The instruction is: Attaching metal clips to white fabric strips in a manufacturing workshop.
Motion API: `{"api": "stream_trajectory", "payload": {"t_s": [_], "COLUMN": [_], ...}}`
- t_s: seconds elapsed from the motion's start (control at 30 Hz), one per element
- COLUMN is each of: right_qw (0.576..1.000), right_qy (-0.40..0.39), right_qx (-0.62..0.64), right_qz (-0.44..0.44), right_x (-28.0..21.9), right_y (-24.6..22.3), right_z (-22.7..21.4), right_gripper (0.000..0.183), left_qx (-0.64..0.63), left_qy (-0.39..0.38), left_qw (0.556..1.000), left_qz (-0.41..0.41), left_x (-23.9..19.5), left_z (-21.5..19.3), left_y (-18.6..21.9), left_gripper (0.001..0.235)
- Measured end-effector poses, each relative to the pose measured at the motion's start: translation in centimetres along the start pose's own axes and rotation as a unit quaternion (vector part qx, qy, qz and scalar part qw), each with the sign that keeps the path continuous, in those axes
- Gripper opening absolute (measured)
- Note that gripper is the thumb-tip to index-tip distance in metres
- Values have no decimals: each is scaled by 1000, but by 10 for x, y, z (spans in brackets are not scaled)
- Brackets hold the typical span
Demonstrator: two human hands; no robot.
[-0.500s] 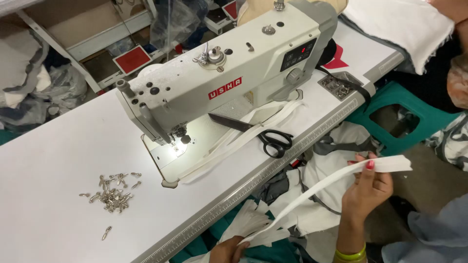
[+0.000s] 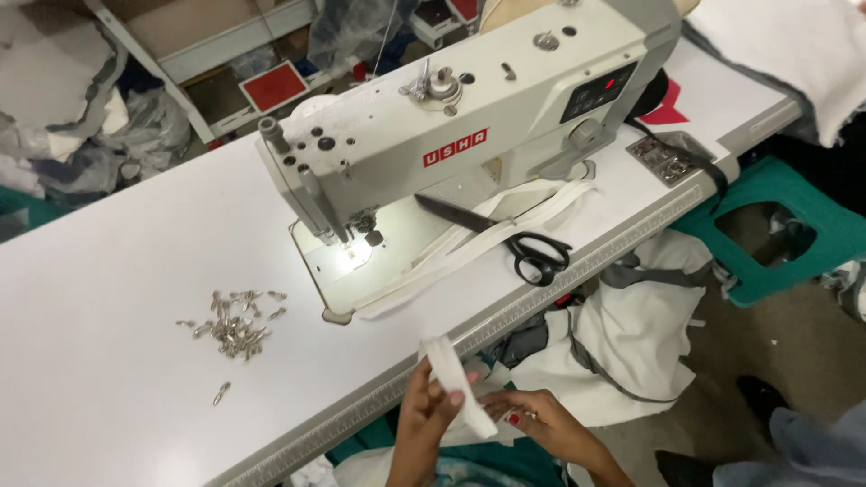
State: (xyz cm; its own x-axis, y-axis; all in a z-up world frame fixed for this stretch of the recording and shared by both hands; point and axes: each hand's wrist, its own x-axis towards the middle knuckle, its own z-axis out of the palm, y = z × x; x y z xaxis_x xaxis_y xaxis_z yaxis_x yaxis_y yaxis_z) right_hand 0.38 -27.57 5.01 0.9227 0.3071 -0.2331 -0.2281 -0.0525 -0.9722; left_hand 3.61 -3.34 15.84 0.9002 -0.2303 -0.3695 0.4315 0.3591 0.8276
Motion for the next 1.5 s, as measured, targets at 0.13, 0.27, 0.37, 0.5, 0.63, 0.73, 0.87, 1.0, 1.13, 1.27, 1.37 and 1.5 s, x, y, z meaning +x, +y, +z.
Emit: {"api": "stream_trajectory", "payload": {"t_s": [0.13, 0.27, 0.37, 0.5, 0.63, 0.73, 0.87, 1.0, 1.13, 1.27, 1.37, 1.5], "right_qw": [992, 956, 937, 923, 928, 951, 973, 967, 891, 821, 819, 821], "right_qy": [11, 154, 231, 289, 290, 235, 77, -52, 139, 191, 162, 152], "right_qx": [97, 144, 153, 131, 101, -14, -148, -206, -432, -517, -534, -541], "right_qz": [-74, -203, -213, -218, -212, -198, -158, -138, -29, -150, -135, -95], "right_x": [1, 15, 21, 23, 27, 25, 18, 30, 73, 122, 141, 152], "right_y": [-45, -39, -35, -85, -58, -70, -119, -146, -164, -149, -132, -133], "right_z": [33, 31, 32, 36, 32, 44, 51, 19, -44, -101, -110, -122], "right_gripper": [43, 36, 24, 18, 17, 17, 28, 40, 39, 38, 44, 45], "left_qx": [-30, -40, -61, -49, 211, 367, 381, 295, 298, 464, 528, 560], "left_qy": [45, 41, 62, 42, 17, 84, 94, 126, 198, -16, -84, -111], "left_qw": [998, 992, 989, 981, 968, 831, 837, 912, 924, 789, 717, 702], "left_qz": [-13, 112, 120, 182, 136, 410, 381, 256, 135, 403, 447, 426], "left_x": [18, 31, 33, 24, -11, -20, -10, -2, 20, 83, 144, 207], "left_z": [35, 51, 46, 23, 14, 18, -7, -35, -18, 10, 14, 7], "left_y": [15, 16, -2, -42, -11, 17, -5, -32, 13, 25, 10, 0], "left_gripper": [75, 81, 79, 39, 18, 15, 28, 15, 16, 15, 13, 19]}}
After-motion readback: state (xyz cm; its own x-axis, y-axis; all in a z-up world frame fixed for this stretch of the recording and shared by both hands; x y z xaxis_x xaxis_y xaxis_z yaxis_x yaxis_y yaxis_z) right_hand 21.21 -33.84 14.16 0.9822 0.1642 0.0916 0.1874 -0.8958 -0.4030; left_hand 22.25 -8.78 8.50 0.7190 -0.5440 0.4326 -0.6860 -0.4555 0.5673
